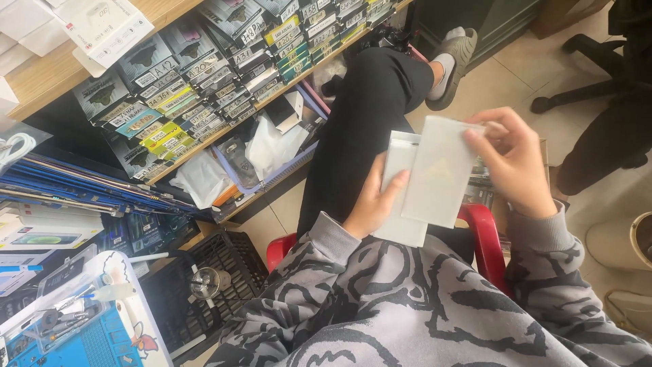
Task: Inspecting and sorting various small product boxes from a larger cardboard box in a storage area.
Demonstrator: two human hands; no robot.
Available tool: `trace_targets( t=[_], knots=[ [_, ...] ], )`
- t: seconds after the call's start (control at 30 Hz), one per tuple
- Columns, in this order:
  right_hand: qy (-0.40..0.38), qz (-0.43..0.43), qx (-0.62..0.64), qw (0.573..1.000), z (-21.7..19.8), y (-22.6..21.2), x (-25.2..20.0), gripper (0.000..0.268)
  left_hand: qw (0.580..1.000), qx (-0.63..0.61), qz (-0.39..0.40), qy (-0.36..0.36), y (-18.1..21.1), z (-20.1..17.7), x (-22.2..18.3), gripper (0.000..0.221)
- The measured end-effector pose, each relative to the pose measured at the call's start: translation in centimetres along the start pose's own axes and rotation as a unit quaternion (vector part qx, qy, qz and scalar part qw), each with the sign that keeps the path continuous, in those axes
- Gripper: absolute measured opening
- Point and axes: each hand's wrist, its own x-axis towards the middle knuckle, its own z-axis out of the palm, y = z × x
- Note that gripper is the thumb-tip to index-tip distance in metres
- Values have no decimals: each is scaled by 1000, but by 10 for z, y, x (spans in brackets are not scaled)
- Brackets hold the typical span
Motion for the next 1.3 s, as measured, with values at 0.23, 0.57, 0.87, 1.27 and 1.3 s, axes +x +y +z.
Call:
trace_targets(
  t=[0.23,0.57,0.87,1.27,1.3],
  knots=[
    [47,-38,5,998,-5,-7,-1,20,994,41,88,-42,6,-2,3,60],
    [18,-55,50,997,23,2,-1,23,996,25,42,-80,18,-1,-8,25],
    [-23,-19,62,998,19,-15,-6,5,987,47,46,-145,36,-6,-12,28],
    [108,-37,23,993,4,2,9,9,983,58,-114,-134,-1,-5,-1,56],
    [110,-38,22,993,3,-2,8,9,983,58,-112,-136,1,-4,-1,56]
  ],
)
